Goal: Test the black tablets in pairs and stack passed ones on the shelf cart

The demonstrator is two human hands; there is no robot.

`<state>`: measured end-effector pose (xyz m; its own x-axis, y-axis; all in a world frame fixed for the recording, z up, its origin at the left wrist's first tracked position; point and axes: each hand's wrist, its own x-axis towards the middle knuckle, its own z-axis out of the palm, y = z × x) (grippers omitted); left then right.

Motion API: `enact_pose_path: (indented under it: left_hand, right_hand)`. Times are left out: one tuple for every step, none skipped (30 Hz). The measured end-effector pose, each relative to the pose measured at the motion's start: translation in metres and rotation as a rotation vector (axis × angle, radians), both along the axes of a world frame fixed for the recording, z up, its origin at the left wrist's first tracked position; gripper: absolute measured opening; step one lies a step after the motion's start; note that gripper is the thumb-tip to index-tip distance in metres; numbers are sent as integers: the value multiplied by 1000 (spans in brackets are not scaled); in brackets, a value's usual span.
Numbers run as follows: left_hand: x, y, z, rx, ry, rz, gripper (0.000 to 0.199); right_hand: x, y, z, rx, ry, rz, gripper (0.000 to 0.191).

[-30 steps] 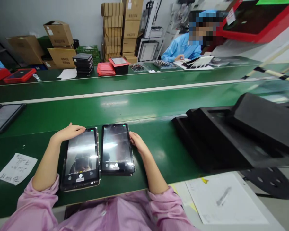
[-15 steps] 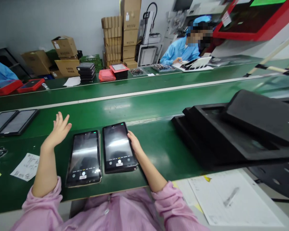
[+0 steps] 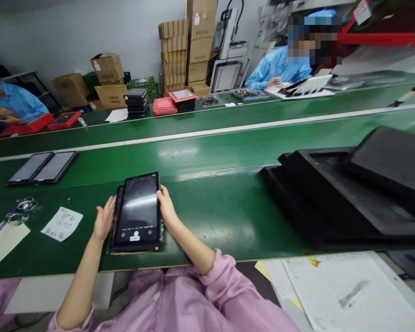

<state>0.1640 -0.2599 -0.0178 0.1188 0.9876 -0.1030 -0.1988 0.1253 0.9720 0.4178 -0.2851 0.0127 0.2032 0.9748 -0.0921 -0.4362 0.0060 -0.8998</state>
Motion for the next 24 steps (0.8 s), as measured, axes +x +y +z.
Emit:
enact_pose_path:
  left_hand:
    - [1, -2, 3, -11, 6, 5, 86]
    - [1, -4, 6, -29, 20, 2, 85]
    - [1, -6, 8, -50, 38, -9, 85]
    - [1, -8, 11, -68, 53, -24, 84]
    - [1, -10, 14, -78, 66, -40, 84]
    - [2, -12, 16, -77, 73, -57, 84]
    - [2, -13, 17, -65, 75, -69, 86]
    - [3, -14, 18, -46, 72, -73, 88]
    - [3, -15, 18, -29, 67, -65, 90]
    - [4, -16, 18, -18, 59, -52, 91]
    - [5, -16, 17, -18, 50, -33, 91]
    - [6, -16, 17, -28, 37, -8, 91]
    - [6, -16, 16, -48, 20, 16, 91]
    - [7, -16, 16, -71, 1, 38, 91]
    - [7, -16, 16, -97, -19, 59, 91]
    - [6, -17, 16, -120, -44, 76, 93]
    - [6, -18, 16, -141, -68, 92, 94]
    - [6, -20, 16, -158, -81, 112, 95]
    - [6, -22, 15, -172, -83, 135, 95]
    - [7, -24, 13, -184, -82, 158, 94]
    - [9, -26, 8, -189, -68, 171, 92]
    - [12, -27, 3, -185, -50, 151, 90]
    - [15, -27, -4, -184, -41, 116, 88]
    - [19, -24, -11, -152, 37, 6, 86]
  right_hand:
    - [-15, 1, -1, 2, 2, 22, 60]
    - [-26, 2, -2, 6, -5, 43, 63]
    - [-35, 2, -3, 11, -29, 60, 65]
    - [-40, 1, -3, 19, -72, 73, 66]
    - [-42, 1, -3, 27, -131, 83, 66]
    - [-41, 0, -2, 33, -197, 92, 65]
    - [-37, -1, -2, 34, -265, 101, 63]
    - [-30, -1, -1, 28, -332, 109, 62]
    - [-22, -1, 0, 15, -394, 118, 63]
    - [-12, 0, 1, 0, -450, 125, 65]
    - [-1, 1, 1, -11, -494, 122, 69]
    - [9, 3, 0, -18, -521, 110, 74]
    - [20, 4, -1, -24, -525, 93, 78]
    - [29, 6, -4, -35, -497, 75, 81]
    - [37, 7, -7, -58, -438, 59, 82]
    - [42, 8, -11, -91, -354, 47, 82]
    - [46, 8, -15, -124, -256, 40, 81]
    - [47, 7, -20, -149, -152, 35, 80]
    - [45, 5, -24, -160, -45, 33, 80]
    - [42, 2, -29, -155, 57, 39, 81]
    - [38, 0, -33, -140, 151, 50, 84]
    - [33, -2, -38, -132, 234, 76, 87]
    - [29, -1, -43, -128, 292, 110, 90]
    - [27, 2, -47, -109, 322, 123, 93]
